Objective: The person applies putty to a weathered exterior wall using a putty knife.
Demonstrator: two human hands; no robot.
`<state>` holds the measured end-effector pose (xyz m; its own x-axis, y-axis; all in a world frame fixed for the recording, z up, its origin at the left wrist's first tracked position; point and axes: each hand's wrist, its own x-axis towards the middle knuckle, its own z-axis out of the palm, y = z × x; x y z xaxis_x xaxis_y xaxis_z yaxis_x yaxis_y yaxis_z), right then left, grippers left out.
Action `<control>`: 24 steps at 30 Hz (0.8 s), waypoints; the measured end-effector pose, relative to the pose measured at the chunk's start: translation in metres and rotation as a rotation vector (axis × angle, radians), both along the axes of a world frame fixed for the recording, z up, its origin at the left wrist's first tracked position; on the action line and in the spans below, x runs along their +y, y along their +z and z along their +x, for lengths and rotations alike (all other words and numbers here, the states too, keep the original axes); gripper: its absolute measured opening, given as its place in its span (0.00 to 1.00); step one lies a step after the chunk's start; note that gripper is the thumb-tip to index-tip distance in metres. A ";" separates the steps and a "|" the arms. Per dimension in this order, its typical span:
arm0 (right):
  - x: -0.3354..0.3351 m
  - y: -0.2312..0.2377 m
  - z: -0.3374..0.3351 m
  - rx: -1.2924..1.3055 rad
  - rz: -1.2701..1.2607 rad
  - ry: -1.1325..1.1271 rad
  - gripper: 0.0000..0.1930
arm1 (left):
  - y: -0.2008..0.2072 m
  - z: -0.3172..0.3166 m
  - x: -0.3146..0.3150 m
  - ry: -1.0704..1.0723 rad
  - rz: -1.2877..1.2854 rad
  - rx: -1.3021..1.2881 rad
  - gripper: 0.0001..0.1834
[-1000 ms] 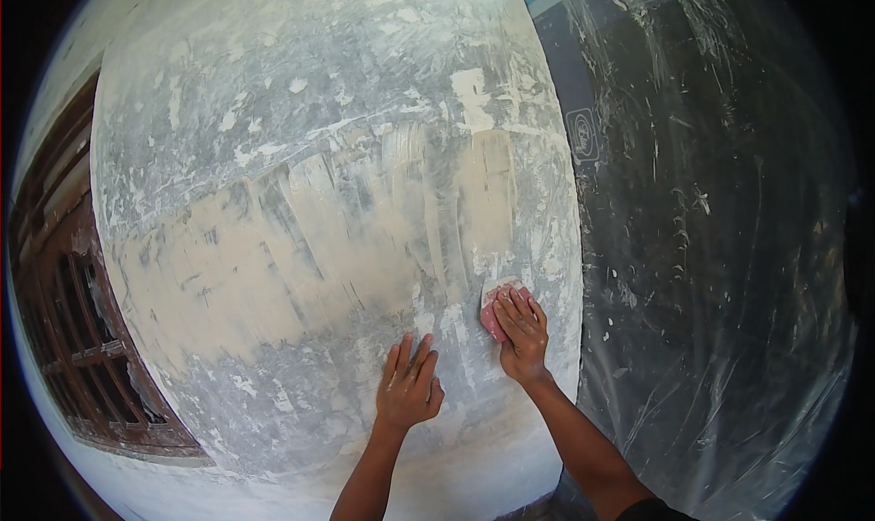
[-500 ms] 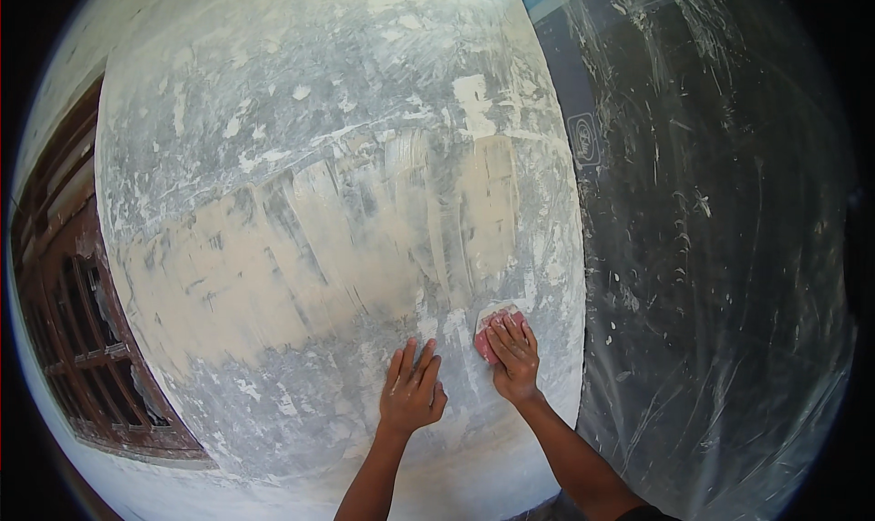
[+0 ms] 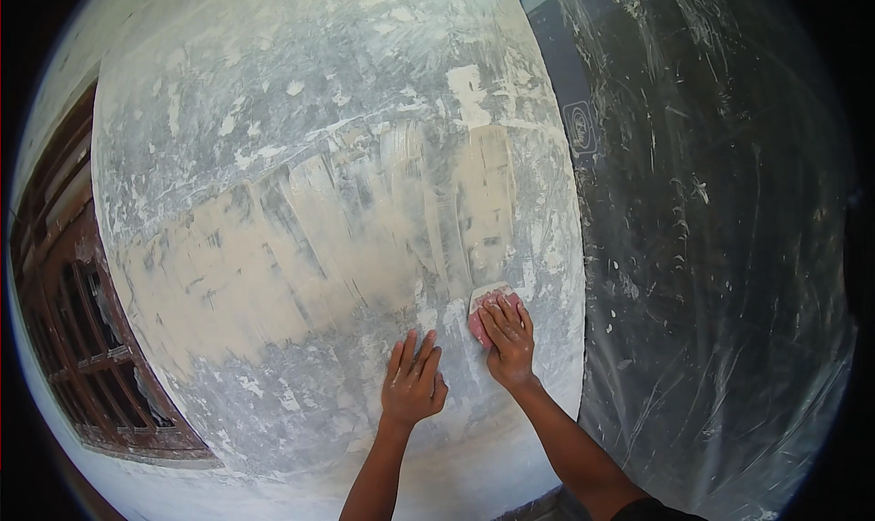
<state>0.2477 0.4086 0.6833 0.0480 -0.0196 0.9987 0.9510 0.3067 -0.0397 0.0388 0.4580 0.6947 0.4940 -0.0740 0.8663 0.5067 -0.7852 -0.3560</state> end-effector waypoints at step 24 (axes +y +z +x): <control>-0.030 -0.019 -0.007 0.112 -0.021 0.092 0.32 | -0.002 0.001 0.002 -0.004 0.004 -0.025 0.21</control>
<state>0.2402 0.3788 0.6638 0.1599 0.0107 0.9871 0.9081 0.3903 -0.1514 0.0395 0.4598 0.6929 0.4719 -0.0791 0.8781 0.5127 -0.7856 -0.3463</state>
